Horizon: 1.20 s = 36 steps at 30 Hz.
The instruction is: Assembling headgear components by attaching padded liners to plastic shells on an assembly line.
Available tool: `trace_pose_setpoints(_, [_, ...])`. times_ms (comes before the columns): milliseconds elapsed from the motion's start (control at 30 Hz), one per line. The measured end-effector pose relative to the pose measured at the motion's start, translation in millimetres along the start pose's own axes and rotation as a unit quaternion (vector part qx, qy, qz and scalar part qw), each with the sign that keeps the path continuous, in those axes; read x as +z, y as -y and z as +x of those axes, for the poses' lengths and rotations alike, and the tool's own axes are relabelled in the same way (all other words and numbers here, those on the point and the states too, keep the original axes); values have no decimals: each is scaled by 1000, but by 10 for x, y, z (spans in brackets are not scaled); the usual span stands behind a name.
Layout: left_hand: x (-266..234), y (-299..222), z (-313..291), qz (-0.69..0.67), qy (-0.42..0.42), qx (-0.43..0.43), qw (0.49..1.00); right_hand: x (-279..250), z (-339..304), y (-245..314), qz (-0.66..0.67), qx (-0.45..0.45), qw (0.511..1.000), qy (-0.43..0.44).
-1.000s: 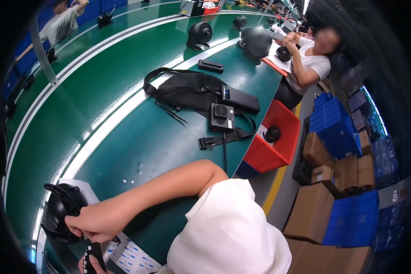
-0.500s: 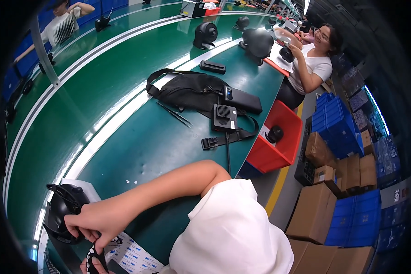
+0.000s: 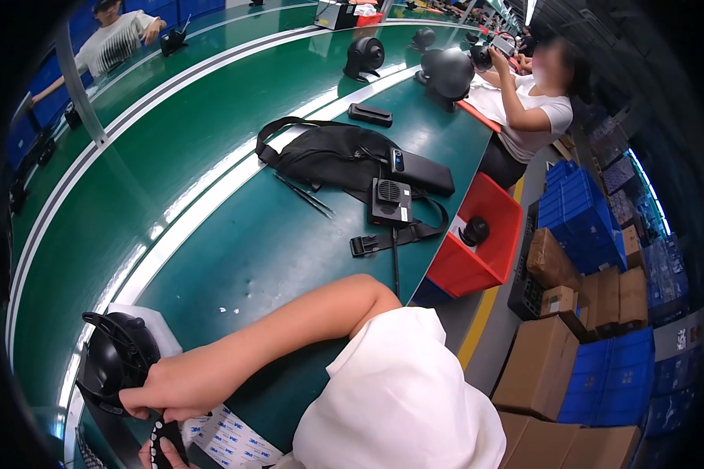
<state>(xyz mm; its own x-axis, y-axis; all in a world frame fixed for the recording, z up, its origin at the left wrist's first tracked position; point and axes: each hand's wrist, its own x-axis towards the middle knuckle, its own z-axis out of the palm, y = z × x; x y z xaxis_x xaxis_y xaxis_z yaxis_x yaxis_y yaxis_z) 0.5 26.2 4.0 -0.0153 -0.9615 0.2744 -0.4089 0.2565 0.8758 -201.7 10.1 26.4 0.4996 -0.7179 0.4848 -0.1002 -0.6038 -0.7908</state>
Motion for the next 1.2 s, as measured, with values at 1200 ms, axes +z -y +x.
trace_pose_setpoints(1200, [-134,129,186,-94,157,199,963,-151,157,-39,392,331,857,45])
